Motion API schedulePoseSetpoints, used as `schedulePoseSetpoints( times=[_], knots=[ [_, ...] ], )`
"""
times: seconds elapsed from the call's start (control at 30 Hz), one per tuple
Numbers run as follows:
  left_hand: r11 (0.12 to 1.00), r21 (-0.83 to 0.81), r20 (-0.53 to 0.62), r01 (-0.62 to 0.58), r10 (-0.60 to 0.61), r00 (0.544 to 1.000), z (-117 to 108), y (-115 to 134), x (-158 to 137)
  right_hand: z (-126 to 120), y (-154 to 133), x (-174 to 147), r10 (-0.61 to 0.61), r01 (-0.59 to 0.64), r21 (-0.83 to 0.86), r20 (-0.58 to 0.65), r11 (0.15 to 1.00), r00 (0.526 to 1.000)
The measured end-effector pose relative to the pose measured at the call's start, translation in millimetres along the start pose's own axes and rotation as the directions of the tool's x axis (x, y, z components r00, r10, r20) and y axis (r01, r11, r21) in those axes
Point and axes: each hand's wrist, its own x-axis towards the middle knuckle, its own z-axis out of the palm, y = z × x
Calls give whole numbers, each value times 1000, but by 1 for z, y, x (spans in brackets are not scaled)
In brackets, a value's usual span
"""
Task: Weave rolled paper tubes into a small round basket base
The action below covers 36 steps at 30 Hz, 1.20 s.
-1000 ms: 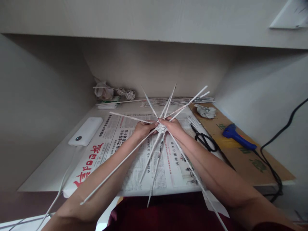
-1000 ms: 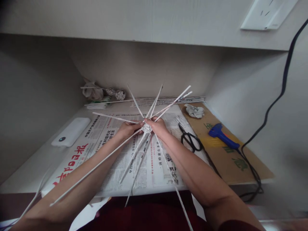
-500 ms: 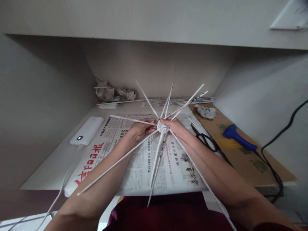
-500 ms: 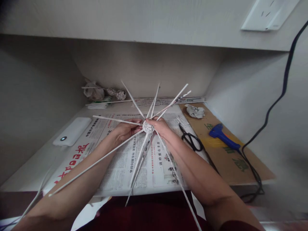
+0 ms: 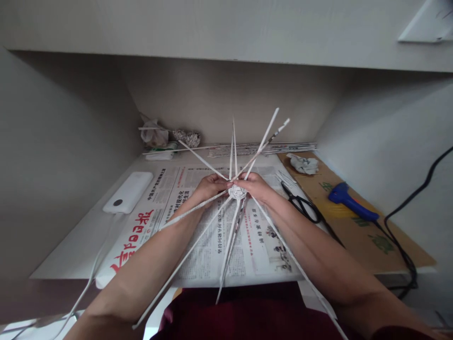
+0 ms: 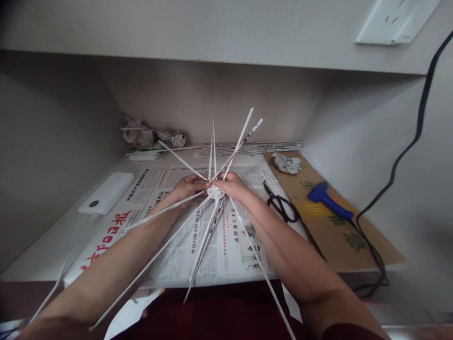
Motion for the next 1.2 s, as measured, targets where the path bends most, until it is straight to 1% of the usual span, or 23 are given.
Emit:
schedulePoseSetpoints(
  times=[0.1, 0.2, 0.37, 0.57, 0.73, 0.87, 0.93, 1.03, 1.1, 1.17, 1.2],
  knots=[
    [1000, -2, -21, 9, -9, 1000, 1, 0, 0, 2, -1, -1, -9, 10, 16, -65, 1000, 998],
    [1000, 14, -46, 17, -16, 999, 1, 0, 0, 4, 2, -1, -41, 44, 25, -117, 999, 992],
    [999, 9, -39, 31, -30, 999, 2, 0, 0, 4, 4, 0, -86, 87, 5, -111, 996, 990],
    [999, 13, -56, 34, -33, 998, 3, 0, 2, 4, -2, -1, -33, 41, 71, -105, 997, 994],
    [999, 37, -36, 25, -24, 999, 1, -1, 4, 8, 4, 5, -20, 41, 147, -145, 988, 989],
    [995, 45, -42, 89, -87, 995, 3, -2, 3, 11, 2, 3, -35, 64, 130, -217, 989, 976],
    [993, 32, -26, 117, -116, 993, 5, -2, 3, 13, -2, 0, -43, 78, 140, -234, 987, 971],
    [992, -28, -4, 125, -125, 992, 7, -2, 3, 16, -9, -6, -54, 91, 177, -201, 980, 978],
    [992, -50, -12, 118, -118, 993, 8, -1, 3, 17, -12, -8, -55, 90, 197, -174, 976, 983],
    [993, -44, -38, 105, -107, 994, 9, 0, 2, 17, -11, -8, -62, 87, 179, -145, 980, 988],
    [994, -38, -57, 101, -103, 993, 10, 1, 1, 16, -9, -7, -74, 94, 142, -143, 985, 987]
  ],
)
